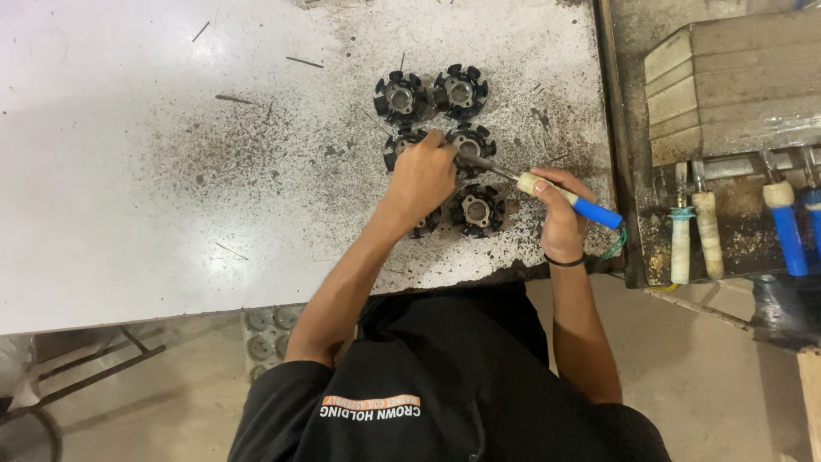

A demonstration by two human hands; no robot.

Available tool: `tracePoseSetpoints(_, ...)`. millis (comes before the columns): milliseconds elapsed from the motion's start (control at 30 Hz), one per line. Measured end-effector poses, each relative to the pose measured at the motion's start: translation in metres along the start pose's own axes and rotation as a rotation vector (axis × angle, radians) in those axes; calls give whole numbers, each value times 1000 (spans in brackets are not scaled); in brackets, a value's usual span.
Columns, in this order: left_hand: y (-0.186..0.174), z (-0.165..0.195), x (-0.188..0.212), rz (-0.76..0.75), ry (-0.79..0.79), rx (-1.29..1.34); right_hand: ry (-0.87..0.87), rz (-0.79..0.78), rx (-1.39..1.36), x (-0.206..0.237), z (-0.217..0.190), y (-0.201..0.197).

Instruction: The person uses a soldering iron to solder small black components onto a strip on the workbench, then uses a probe device on the strip, and then solders components onto round black rubber parts one at a time, arranging the finished parts on the bench.

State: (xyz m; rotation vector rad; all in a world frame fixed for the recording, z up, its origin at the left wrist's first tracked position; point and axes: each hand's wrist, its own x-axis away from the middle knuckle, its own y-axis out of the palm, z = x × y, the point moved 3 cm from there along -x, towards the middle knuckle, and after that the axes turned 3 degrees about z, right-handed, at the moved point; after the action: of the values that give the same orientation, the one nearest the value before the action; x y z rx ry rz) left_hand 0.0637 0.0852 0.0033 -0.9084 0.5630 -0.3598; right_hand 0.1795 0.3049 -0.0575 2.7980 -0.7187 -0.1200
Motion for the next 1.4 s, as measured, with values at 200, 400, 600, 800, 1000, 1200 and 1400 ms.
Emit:
tracePoseSetpoints(200, 3, -11, 1, -28, -144, 193, -60, -42, 35, 2, -4, 1)
tracePoseSetpoints(400, 8, -12, 1, 109, -88, 144, -72, -21, -18, 3, -1, -1)
tracePoseSetpoints(600, 11, -6, 4, 52, -79, 21, -47, 16, -116, 3, 7, -6)
tracePoseSetpoints(800, 6, -9, 7, 178, -15, 80, -84, 11, -106, 2, 12, -9)
tracePoseSetpoints(1000, 8, -13, 8, 168, -70, 102, -54, 29, -117, 2, 11, -7)
tracePoseSetpoints(1200, 19, -20, 1, 64, -109, 130, -97, -20, -11, 2, 6, -5)
tracePoseSetpoints(1400, 16, -21, -4, 71, -3, 16, -129, -13, -162, 2, 2, -7)
